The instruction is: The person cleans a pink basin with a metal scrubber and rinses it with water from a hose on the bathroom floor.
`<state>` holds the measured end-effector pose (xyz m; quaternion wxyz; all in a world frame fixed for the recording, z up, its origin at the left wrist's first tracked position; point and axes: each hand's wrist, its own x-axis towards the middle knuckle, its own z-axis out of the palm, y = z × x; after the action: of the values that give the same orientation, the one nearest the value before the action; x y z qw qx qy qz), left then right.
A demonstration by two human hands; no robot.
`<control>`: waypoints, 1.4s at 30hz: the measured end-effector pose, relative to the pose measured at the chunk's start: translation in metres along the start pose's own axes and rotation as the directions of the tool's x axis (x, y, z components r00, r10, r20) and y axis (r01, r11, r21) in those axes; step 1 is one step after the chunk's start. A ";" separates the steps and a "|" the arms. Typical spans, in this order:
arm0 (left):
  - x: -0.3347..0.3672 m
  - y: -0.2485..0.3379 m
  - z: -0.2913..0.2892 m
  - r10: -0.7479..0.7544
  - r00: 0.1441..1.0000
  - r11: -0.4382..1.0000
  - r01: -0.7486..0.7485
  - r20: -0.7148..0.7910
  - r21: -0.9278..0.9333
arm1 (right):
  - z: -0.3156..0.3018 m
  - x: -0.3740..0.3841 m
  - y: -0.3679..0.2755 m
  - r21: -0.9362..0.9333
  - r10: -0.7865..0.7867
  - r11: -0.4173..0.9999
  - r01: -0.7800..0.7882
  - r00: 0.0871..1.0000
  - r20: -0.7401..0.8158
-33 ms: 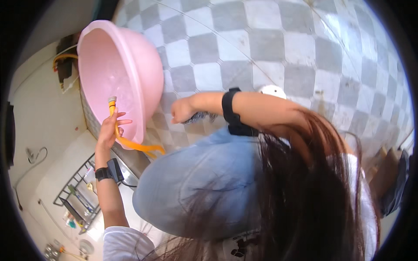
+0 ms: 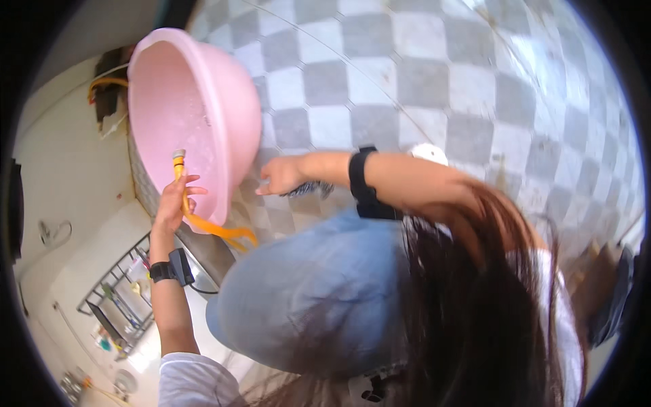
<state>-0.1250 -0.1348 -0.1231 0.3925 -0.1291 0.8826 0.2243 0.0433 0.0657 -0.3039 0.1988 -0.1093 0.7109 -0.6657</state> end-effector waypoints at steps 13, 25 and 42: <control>-0.046 -0.029 -0.039 0.048 0.997 0.820 -0.076 -0.064 -0.567 | -0.081 0.007 -0.056 0.462 0.346 0.832 -0.306 0.938 -0.001; -0.007 0.064 -0.006 0.437 0.893 0.746 -0.426 -0.105 -0.513 | -0.041 0.085 -0.186 0.121 0.227 0.960 -0.251 0.956 0.184; -0.015 -0.282 0.075 0.413 0.889 0.901 -0.430 -0.198 -0.053 | -0.028 0.131 -0.142 0.351 0.432 0.826 -0.441 0.895 0.107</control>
<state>0.0465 -0.3415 -0.2388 0.2453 0.0270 0.9100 0.3330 -0.1019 0.0230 -0.1799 0.3705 0.0873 0.5780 -0.7218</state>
